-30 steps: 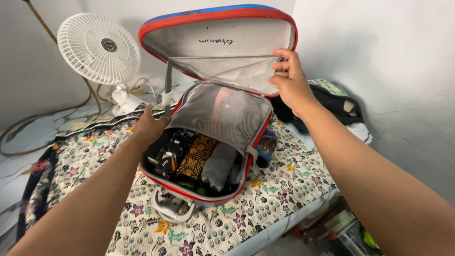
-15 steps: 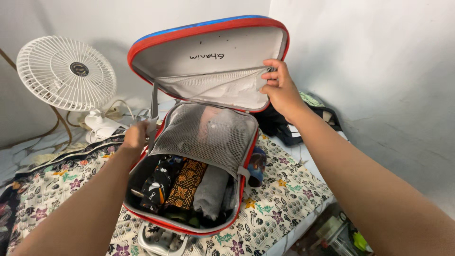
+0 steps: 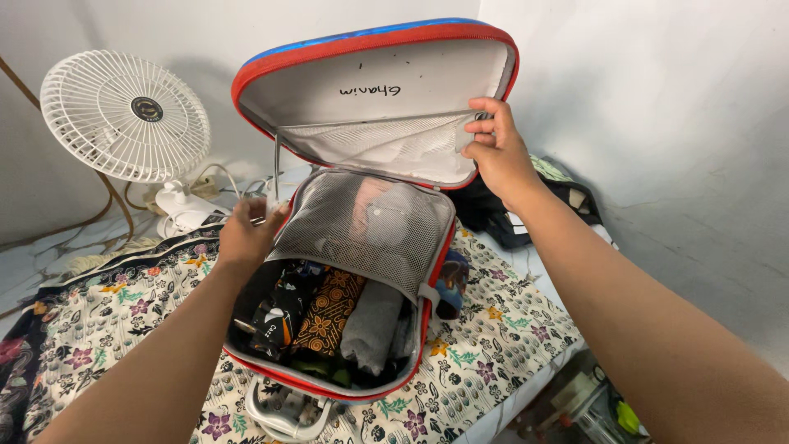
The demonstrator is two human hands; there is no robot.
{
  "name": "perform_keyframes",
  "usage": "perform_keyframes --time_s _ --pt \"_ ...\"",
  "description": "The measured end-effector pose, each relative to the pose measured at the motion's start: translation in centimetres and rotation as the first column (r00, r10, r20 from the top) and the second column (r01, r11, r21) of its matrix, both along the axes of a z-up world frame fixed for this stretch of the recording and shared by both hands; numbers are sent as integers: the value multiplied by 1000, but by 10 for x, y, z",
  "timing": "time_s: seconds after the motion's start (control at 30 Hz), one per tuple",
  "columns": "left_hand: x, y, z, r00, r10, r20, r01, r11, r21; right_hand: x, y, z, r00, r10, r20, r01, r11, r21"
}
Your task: The person folds a patterned cloth and places it into a small red lunchbox, then closes it. They then open a larger red backpack, remove several folded clothes and a small pouch, and place them on the bed. Finally, they open the small lunchbox again and remove its contents.
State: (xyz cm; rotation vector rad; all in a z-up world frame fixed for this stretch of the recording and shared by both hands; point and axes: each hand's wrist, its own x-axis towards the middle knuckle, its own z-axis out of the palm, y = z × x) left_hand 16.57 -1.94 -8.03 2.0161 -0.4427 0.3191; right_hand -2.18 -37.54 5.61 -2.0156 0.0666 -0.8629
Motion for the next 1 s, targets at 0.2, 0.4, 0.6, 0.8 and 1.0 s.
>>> perform_keyframes --time_s 0.2,0.4,0.6,0.8,1.0 --pt "15 8 4 990 3 -144 5 998 56 -7 4 -1 999 -25 -29 24 999 -31" --pt "13 7 11 994 70 -81 -64 995 79 -7 4 -3 999 -27 -29 26 999 -39" --pt "6 3 22 975 221 0 -212 940 268 -5 4 -5 1000 -8 9 9 999 -36" --pt "2 1 31 954 289 -73 -247 904 350 -8 5 -4 1000 -17 -4 17 998 -66" --pt "4 -3 26 945 320 -64 -289 912 292 -12 10 1 1000 -10 -14 9 997 -82"
